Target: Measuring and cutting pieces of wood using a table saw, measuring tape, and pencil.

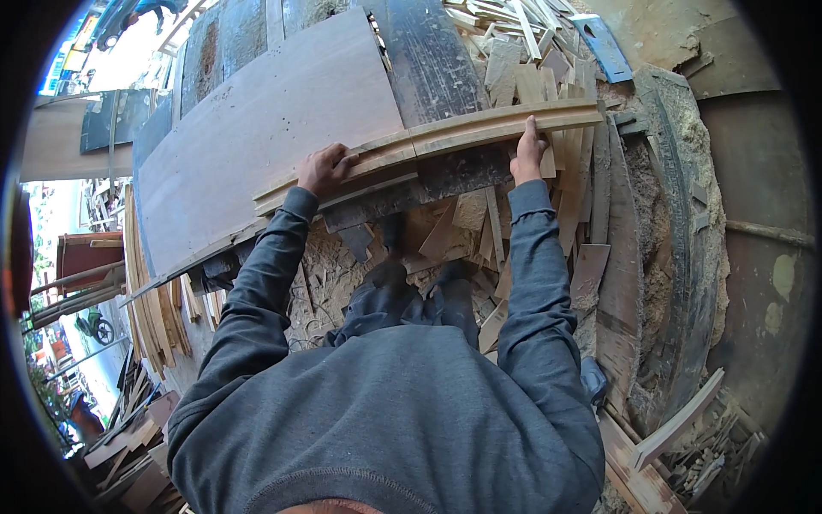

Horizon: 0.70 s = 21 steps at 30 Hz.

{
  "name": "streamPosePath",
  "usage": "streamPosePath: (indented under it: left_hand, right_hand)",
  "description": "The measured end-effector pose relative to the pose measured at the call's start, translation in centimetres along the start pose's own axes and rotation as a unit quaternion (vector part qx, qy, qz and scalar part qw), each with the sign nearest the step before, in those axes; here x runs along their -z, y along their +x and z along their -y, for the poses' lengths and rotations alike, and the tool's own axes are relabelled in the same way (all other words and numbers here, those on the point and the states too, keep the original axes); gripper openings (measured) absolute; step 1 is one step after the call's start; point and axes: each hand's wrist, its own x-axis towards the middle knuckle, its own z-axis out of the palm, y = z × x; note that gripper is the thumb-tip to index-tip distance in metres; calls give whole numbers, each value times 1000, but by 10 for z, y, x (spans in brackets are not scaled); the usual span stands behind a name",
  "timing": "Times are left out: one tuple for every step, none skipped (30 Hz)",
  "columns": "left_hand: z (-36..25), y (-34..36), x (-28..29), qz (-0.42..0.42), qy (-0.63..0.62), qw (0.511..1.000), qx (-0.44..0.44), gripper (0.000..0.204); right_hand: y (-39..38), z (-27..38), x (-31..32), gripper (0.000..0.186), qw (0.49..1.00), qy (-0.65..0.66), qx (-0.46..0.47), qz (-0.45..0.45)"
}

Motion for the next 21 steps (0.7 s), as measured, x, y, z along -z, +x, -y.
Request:
streamPosePath:
  left_hand:
    - [1, 0, 0, -5, 2, 1000, -4, 34]
    - [3, 0, -1, -9, 2, 1000, -8, 34]
    - [5, -1, -1, -8, 1, 1000, -11, 34]
    - [8, 0, 0, 5, 0, 1000, -11, 34]
    - [11, 2, 0, 13, 4, 1000, -9, 34]
    - [12, 3, 0, 23, 0, 1000, -14, 34]
    - [14, 3, -1, 19, -7, 1000, -23, 33]
    - [15, 3, -2, 12, -10, 1000, -25, 33]
    - [15, 3, -2, 15, -11, 999, -28, 33]
    - [15, 2, -4, 5, -17, 999, -31, 32]
    - [15, 2, -5, -11, -18, 999, -35, 30]
    - [16, 2, -5, -8, -21, 999, -36, 30]
    - [16, 2, -6, -10, -9, 999, -39, 30]
    - [16, 2, -6, -21, 2, 999, -48, 31]
    - [16, 2, -5, -13, 2, 999, -37, 31]
    - [15, 3, -5, 0, -8, 1000, -25, 33]
    - [15, 2, -4, 13, -19, 1000, -14, 35]
    - [14, 1, -4, 11, -20, 1000, -12, 35]
    - [12, -3, -3, -1, 7, 999, -32, 40]
    - [12, -6, -3, -14, 35, 998, -54, 47]
    - [12, -12, -2, -17, 34, 998, -53, 47]
  right_hand:
    - [-2, 1, 0, 92, 1000, -9, -8, 7]
    - [-5, 2, -1, 90, 1000, -20, -16, 13]
    - [-11, 1, -3, 89, 999, -47, 3, -3]
    - [-14, 2, -6, 89, 999, -45, 6, -6]
    - [-19, 3, -9, 89, 997, -66, 20, -28]
    - [-23, 4, -11, 89, 995, -90, 26, -45]
    - [-26, 5, -13, 95, 993, -99, 33, -48]
    - [-28, 6, -14, 95, 993, -98, 35, -49]
    - [-29, 7, -16, 93, 994, -94, 30, -56]
    - [-30, 6, -17, 92, 994, -87, 26, -62]
    - [-29, 5, -17, 92, 994, -89, 23, -61]
    - [-28, 4, -17, 90, 993, -84, 38, -68]
    - [-27, 1, -17, 89, 993, -84, 51, -68]
    - [-24, -1, -17, 89, 993, -83, 50, -72]
    - [-22, -2, -16, 87, 994, -74, 56, -62]
    - [-19, -3, -14, 86, 994, -66, 63, -52]
    - [-17, -5, -12, 88, 994, -71, 62, -50]
    - [-16, -5, -11, 88, 994, -73, 62, -48]
    - [-16, -6, -10, 87, 994, -73, 65, -48]
    - [-16, -6, -9, 87, 994, -75, 60, -48]
    - [-16, -5, -9, 87, 994, -73, 71, -46]
